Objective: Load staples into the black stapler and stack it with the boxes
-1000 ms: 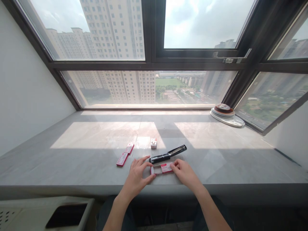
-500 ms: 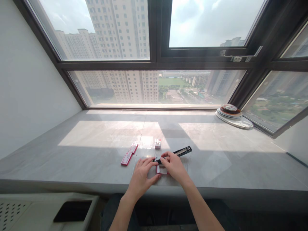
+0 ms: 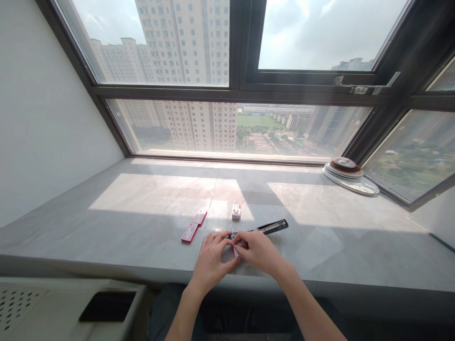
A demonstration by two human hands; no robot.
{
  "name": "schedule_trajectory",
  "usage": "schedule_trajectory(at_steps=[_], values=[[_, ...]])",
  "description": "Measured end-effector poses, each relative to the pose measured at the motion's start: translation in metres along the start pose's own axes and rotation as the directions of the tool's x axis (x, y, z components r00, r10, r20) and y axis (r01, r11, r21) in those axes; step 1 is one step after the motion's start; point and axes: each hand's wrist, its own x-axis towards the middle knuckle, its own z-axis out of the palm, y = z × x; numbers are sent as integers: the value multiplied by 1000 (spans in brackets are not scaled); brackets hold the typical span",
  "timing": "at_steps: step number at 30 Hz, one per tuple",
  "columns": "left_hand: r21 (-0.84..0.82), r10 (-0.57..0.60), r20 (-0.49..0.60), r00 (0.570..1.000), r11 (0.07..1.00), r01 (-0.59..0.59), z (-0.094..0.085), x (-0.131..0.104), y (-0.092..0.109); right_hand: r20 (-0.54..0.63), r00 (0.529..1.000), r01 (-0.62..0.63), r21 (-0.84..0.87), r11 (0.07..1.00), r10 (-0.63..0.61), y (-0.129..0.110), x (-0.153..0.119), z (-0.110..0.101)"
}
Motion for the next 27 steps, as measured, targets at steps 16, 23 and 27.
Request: schedule_trajectory(at_steps=[16, 23, 27], values=[[-41, -172, -108, 979, 985, 169, -4, -12, 6, -145, 936, -336, -103, 936, 320, 57, -59, -33], [67, -192, -154, 969, 977, 204, 35, -3, 41, -95, 965, -248, -41, 968, 244, 53, -56, -10], [35, -195, -213, 958, 978, 206, 44, -4, 51, -97, 931, -347, 71, 935, 353, 67, -60, -19]])
